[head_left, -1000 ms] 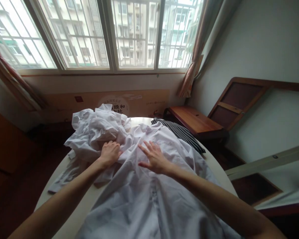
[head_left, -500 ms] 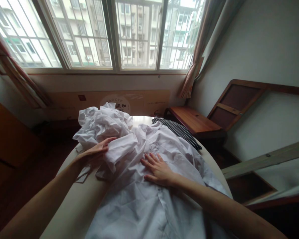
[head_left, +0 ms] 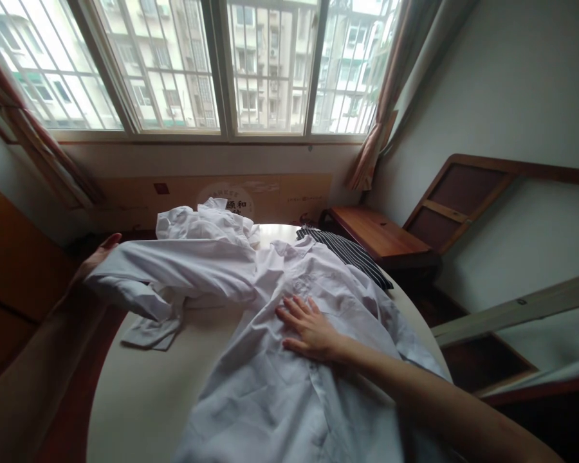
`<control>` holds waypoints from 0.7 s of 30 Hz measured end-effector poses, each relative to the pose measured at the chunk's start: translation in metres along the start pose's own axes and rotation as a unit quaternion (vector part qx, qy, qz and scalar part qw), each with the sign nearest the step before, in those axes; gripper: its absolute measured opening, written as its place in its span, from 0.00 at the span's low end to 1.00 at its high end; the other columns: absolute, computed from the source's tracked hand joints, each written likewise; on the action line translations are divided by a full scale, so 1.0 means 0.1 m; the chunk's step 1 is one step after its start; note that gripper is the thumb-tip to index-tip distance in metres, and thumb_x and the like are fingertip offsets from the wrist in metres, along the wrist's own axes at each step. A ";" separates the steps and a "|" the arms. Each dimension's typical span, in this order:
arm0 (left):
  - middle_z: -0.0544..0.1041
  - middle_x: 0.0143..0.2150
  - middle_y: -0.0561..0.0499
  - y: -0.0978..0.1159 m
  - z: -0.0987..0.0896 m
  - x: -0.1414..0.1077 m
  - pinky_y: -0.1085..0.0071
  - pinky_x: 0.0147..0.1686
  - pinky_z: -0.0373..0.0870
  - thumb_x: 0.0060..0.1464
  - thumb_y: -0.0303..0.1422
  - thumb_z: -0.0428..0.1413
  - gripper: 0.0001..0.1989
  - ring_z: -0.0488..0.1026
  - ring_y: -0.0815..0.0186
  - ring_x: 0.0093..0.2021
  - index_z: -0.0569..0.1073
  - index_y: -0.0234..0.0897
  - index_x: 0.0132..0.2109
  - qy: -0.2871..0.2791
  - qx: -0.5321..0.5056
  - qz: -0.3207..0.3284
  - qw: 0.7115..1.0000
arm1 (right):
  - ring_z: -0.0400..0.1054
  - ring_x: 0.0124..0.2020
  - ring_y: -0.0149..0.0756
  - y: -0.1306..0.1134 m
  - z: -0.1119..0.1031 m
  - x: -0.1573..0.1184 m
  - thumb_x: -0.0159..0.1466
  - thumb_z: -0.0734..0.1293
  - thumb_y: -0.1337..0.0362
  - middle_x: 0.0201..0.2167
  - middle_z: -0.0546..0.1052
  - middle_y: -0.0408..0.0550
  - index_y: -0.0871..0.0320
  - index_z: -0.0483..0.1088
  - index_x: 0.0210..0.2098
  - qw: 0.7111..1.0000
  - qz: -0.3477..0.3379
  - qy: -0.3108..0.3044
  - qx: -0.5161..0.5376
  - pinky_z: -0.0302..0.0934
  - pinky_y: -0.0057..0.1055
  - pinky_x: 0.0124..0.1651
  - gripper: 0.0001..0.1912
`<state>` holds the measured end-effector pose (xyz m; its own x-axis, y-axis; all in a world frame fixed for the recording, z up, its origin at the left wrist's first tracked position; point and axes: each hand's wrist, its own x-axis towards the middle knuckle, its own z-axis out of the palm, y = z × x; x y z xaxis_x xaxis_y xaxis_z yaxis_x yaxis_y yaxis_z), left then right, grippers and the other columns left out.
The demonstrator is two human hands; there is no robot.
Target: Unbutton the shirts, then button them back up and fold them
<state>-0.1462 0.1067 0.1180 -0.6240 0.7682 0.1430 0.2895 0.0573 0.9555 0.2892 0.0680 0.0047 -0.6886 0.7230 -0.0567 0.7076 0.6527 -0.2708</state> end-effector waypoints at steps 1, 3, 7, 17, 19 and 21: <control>0.72 0.22 0.65 -0.01 -0.05 0.08 0.79 0.30 0.64 0.58 0.34 0.46 0.17 0.67 0.76 0.26 0.66 0.49 0.54 0.014 -0.024 -0.023 0.999 | 0.34 0.67 0.57 -0.01 0.00 -0.01 0.61 0.55 0.39 0.68 0.45 0.56 0.52 0.47 0.66 1.000 -0.003 -0.002 0.000 0.28 0.58 0.63 0.40; 0.72 0.21 0.67 -0.07 -0.12 0.19 0.81 0.31 0.63 0.55 0.31 0.51 0.17 0.66 0.79 0.25 0.67 0.47 0.52 0.004 -0.088 -0.068 0.994 | 0.35 0.67 0.57 -0.03 0.00 -0.04 0.61 0.56 0.40 0.67 0.46 0.56 0.52 0.47 0.66 1.000 -0.009 -0.002 0.001 0.28 0.58 0.63 0.39; 0.74 0.23 0.63 -0.23 -0.17 0.32 0.74 0.34 0.65 0.52 0.33 0.53 0.17 0.68 0.74 0.26 0.69 0.44 0.50 -0.083 -0.001 -0.102 0.991 | 0.48 0.64 0.54 -0.06 -0.01 -0.12 0.59 0.59 0.41 0.64 0.56 0.56 0.51 0.49 0.65 0.999 -0.023 0.036 0.020 0.39 0.55 0.62 0.40; 0.75 0.45 0.42 0.03 0.94 -0.39 0.60 0.47 0.60 0.57 0.41 0.46 0.18 0.68 0.55 0.47 0.72 0.35 0.46 -0.044 0.519 0.400 0.754 | 0.64 0.53 0.47 1.12 -0.80 0.66 0.60 0.65 0.53 0.52 0.70 0.61 0.63 0.63 0.55 0.887 0.259 0.371 0.092 0.56 0.42 0.56 0.29; 0.75 0.43 0.42 0.14 1.34 -0.53 0.60 0.47 0.60 0.56 0.44 0.48 0.18 0.68 0.54 0.45 0.73 0.34 0.42 -0.087 0.502 0.432 0.744 | 0.65 0.51 0.47 1.42 -0.92 0.78 0.56 0.68 0.51 0.49 0.71 0.62 0.64 0.65 0.52 0.854 0.352 0.353 0.151 0.59 0.39 0.53 0.30; 0.74 0.42 0.40 0.19 1.65 -0.59 0.58 0.46 0.60 0.55 0.44 0.51 0.17 0.67 0.52 0.45 0.72 0.33 0.40 -0.115 0.503 0.430 0.741 | 0.69 0.45 0.46 1.61 -0.95 0.81 0.52 0.71 0.51 0.43 0.74 0.61 0.66 0.69 0.45 0.834 0.391 0.319 0.221 0.62 0.36 0.45 0.29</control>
<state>0.0156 0.1676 0.0848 0.2127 0.8781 0.4285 0.9747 -0.1600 -0.1561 0.3626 0.2529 0.0475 0.2820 0.9539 0.1028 0.6759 -0.1215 -0.7269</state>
